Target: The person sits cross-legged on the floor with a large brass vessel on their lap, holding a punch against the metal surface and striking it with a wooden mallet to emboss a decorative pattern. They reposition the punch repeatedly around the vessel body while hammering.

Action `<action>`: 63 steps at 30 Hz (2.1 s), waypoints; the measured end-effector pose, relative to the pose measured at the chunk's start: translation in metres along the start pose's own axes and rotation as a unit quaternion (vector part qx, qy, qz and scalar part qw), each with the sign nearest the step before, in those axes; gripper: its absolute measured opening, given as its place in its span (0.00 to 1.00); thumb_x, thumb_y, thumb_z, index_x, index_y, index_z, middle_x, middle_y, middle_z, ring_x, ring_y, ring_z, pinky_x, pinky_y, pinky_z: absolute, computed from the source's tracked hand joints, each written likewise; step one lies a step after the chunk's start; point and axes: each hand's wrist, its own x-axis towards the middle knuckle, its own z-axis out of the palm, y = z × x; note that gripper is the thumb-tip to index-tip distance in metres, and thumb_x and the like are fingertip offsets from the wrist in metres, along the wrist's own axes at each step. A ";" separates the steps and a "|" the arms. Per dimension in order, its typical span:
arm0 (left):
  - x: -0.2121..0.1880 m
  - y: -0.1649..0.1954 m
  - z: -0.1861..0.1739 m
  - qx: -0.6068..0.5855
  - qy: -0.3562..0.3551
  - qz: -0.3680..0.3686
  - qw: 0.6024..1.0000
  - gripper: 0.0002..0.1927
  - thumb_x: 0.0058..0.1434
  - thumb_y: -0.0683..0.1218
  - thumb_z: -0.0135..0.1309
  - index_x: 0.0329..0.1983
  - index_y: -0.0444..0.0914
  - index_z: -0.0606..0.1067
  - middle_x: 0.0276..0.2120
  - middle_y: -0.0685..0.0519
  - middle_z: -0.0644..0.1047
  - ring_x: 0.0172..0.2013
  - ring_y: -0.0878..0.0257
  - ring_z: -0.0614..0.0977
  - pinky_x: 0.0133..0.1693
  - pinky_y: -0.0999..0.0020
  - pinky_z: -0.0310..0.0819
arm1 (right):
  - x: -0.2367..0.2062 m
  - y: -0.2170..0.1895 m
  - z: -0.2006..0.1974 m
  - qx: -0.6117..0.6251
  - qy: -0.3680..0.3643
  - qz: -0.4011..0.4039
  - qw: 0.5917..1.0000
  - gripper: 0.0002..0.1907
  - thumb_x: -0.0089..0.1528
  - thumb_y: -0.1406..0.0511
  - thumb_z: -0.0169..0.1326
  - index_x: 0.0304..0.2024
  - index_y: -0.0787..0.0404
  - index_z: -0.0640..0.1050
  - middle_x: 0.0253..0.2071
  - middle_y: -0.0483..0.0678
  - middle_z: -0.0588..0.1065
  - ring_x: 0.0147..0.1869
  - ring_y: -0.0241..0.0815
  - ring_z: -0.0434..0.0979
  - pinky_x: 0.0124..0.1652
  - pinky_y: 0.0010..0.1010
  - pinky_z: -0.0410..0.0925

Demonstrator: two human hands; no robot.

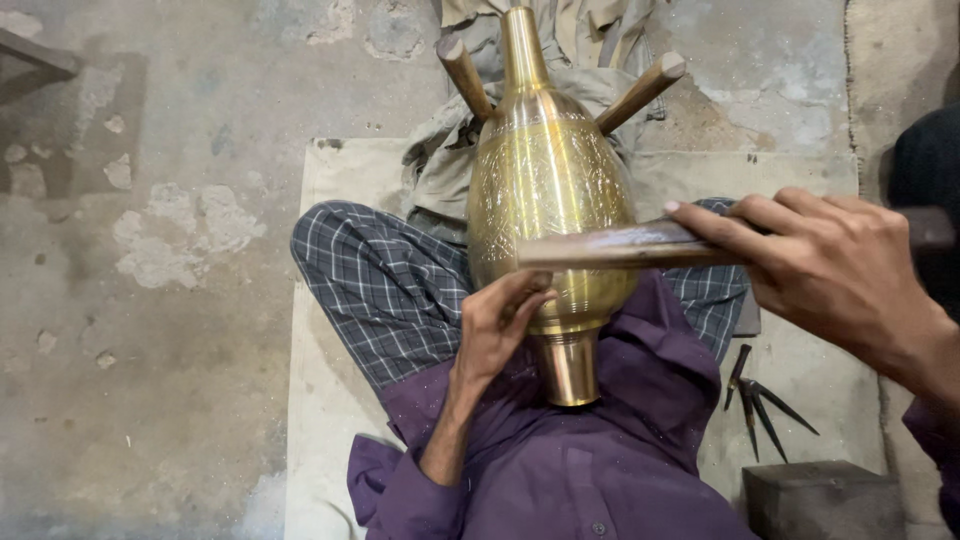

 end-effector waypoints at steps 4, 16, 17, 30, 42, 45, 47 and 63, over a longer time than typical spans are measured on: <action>-0.009 0.005 -0.032 0.029 0.122 0.076 0.989 0.07 0.70 0.39 0.59 0.48 0.43 0.78 0.48 0.47 0.84 0.48 0.59 0.88 0.49 0.65 0.89 | -0.019 0.003 0.023 0.272 0.079 0.116 0.952 0.28 0.57 0.67 0.63 0.62 0.54 0.75 0.40 0.52 0.81 0.37 0.44 0.83 0.39 0.35 0.77; -0.044 0.005 -0.161 0.269 0.257 -0.130 0.919 0.23 0.63 0.39 0.63 0.62 0.36 0.74 0.46 0.43 0.84 0.48 0.55 0.86 0.53 0.56 0.82 | -0.071 -0.069 0.131 0.771 0.242 0.257 0.530 0.19 0.58 0.80 0.59 0.44 0.58 0.69 0.39 0.48 0.72 0.50 0.41 0.77 0.52 0.38 0.77; -0.040 0.004 -0.161 0.183 0.266 -0.159 0.933 0.24 0.64 0.39 0.62 0.63 0.36 0.72 0.45 0.43 0.84 0.49 0.56 0.86 0.53 0.57 0.82 | -0.071 -0.075 0.135 0.766 0.239 0.261 0.536 0.18 0.58 0.80 0.58 0.43 0.59 0.69 0.41 0.48 0.72 0.50 0.41 0.78 0.53 0.38 0.77; 0.061 0.016 -0.075 -0.189 0.031 -0.158 0.969 0.37 0.59 0.43 0.65 0.69 0.44 0.61 0.39 0.46 0.84 0.38 0.55 0.88 0.39 0.58 0.92 | -0.058 -0.085 0.134 0.751 0.071 0.391 0.528 0.11 0.62 0.70 0.60 0.42 0.63 0.71 0.34 0.52 0.78 0.39 0.42 0.83 0.43 0.34 0.76; 0.111 0.022 -0.007 -0.003 -0.206 -0.048 0.977 0.34 0.60 0.46 0.65 0.69 0.43 0.67 0.40 0.47 0.86 0.40 0.58 0.90 0.45 0.58 0.88 | -0.069 -0.071 0.133 0.701 0.056 0.370 0.607 0.22 0.58 0.64 0.65 0.48 0.68 0.72 0.33 0.50 0.75 0.30 0.39 0.77 0.30 0.37 0.74; 0.119 0.024 -0.006 -0.007 -0.238 -0.038 0.971 0.31 0.61 0.47 0.65 0.67 0.43 0.69 0.40 0.47 0.86 0.42 0.58 0.90 0.46 0.59 0.88 | -0.073 -0.063 0.134 0.566 0.062 0.299 0.765 0.24 0.54 0.65 0.68 0.50 0.66 0.76 0.36 0.48 0.79 0.36 0.40 0.81 0.37 0.35 0.76; 0.123 0.026 -0.006 -0.014 -0.252 -0.047 0.967 0.30 0.61 0.47 0.65 0.66 0.43 0.70 0.40 0.47 0.87 0.42 0.58 0.90 0.47 0.59 0.88 | -0.072 -0.062 0.136 0.565 0.072 0.300 0.766 0.26 0.54 0.64 0.68 0.50 0.66 0.74 0.36 0.50 0.79 0.37 0.41 0.81 0.39 0.35 0.76; 0.136 0.042 -0.004 0.046 -0.312 -0.065 0.947 0.30 0.61 0.48 0.63 0.66 0.45 0.70 0.39 0.47 0.86 0.39 0.58 0.90 0.43 0.59 0.88 | -0.060 -0.054 0.125 0.489 0.068 0.277 0.824 0.36 0.56 0.57 0.67 0.63 0.65 0.72 0.46 0.61 0.80 0.47 0.52 0.84 0.45 0.41 0.79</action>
